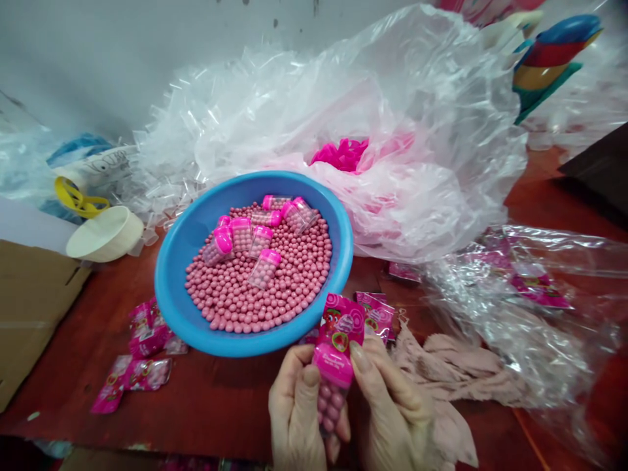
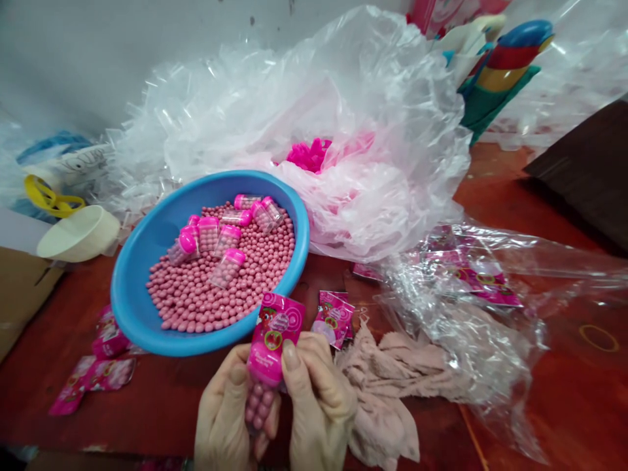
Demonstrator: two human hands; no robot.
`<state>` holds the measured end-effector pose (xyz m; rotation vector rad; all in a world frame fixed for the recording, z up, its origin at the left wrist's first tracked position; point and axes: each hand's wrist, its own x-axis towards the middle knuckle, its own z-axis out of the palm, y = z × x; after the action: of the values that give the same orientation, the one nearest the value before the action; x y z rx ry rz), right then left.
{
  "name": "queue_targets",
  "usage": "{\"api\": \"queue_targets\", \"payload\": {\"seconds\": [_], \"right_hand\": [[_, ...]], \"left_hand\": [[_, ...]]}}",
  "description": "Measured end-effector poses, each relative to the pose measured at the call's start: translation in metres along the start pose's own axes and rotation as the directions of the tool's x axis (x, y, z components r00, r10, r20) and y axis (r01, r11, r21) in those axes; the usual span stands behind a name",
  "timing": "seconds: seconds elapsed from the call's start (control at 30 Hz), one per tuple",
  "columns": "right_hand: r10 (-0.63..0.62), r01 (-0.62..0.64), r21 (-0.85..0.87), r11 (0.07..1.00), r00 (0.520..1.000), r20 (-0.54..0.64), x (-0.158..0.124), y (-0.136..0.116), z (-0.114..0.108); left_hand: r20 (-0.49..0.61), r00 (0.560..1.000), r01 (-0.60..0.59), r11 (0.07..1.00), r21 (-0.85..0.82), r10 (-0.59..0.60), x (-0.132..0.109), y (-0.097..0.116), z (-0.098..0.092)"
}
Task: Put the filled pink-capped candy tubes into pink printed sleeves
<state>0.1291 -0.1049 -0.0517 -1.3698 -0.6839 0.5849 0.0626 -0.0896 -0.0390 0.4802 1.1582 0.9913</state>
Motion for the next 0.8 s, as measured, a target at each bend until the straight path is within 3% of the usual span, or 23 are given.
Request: {"api": "queue_targets", "payload": {"seconds": [0.1, 0.2, 0.37, 0.47, 0.53, 0.6, 0.7, 0.8], "right_hand": [[-0.050, 0.050, -0.006, 0.999, 0.994, -0.101, -0.008, 0.004, 0.005], [-0.075, 0.070, -0.048, 0.996, 0.991, -0.113, -0.014, 0.008, 0.007], [0.083, -0.081, 0.128, 0.988, 0.997, -0.009, -0.019, 0.011, 0.009], [0.083, -0.089, 0.219, 0.972, 0.996, 0.039, -0.020, 0.011, 0.006], [0.061, -0.072, 0.185, 0.980, 0.996, 0.062, -0.019, 0.010, 0.001], [0.002, -0.013, 0.094, 0.995, 0.994, 0.113, -0.017, 0.009, -0.005], [-0.172, 0.185, -0.035, 0.982, 0.956, 0.236, -0.017, 0.008, -0.010], [-0.250, 0.270, -0.100, 0.958, 0.952, 0.178, -0.019, 0.005, -0.007]], "left_hand": [[-0.033, 0.999, -0.012, 1.000, -0.014, 0.012, 0.001, -0.001, -0.001], [-0.059, 0.997, -0.042, 0.999, -0.019, 0.041, 0.000, -0.001, 0.002], [-0.178, 0.980, -0.097, 0.995, -0.006, 0.094, -0.003, 0.001, 0.007], [-0.212, 0.968, -0.137, 0.991, -0.005, 0.133, -0.006, 0.004, 0.008], [-0.191, 0.971, -0.148, 0.989, -0.012, 0.143, -0.007, 0.007, 0.009], [-0.161, 0.972, -0.180, 0.983, -0.037, 0.172, -0.008, 0.010, 0.009], [-0.146, 0.977, -0.170, 0.981, -0.092, 0.155, -0.010, 0.013, 0.008], [-0.160, 0.986, -0.064, 0.989, -0.137, 0.042, -0.011, 0.015, 0.005]]}}
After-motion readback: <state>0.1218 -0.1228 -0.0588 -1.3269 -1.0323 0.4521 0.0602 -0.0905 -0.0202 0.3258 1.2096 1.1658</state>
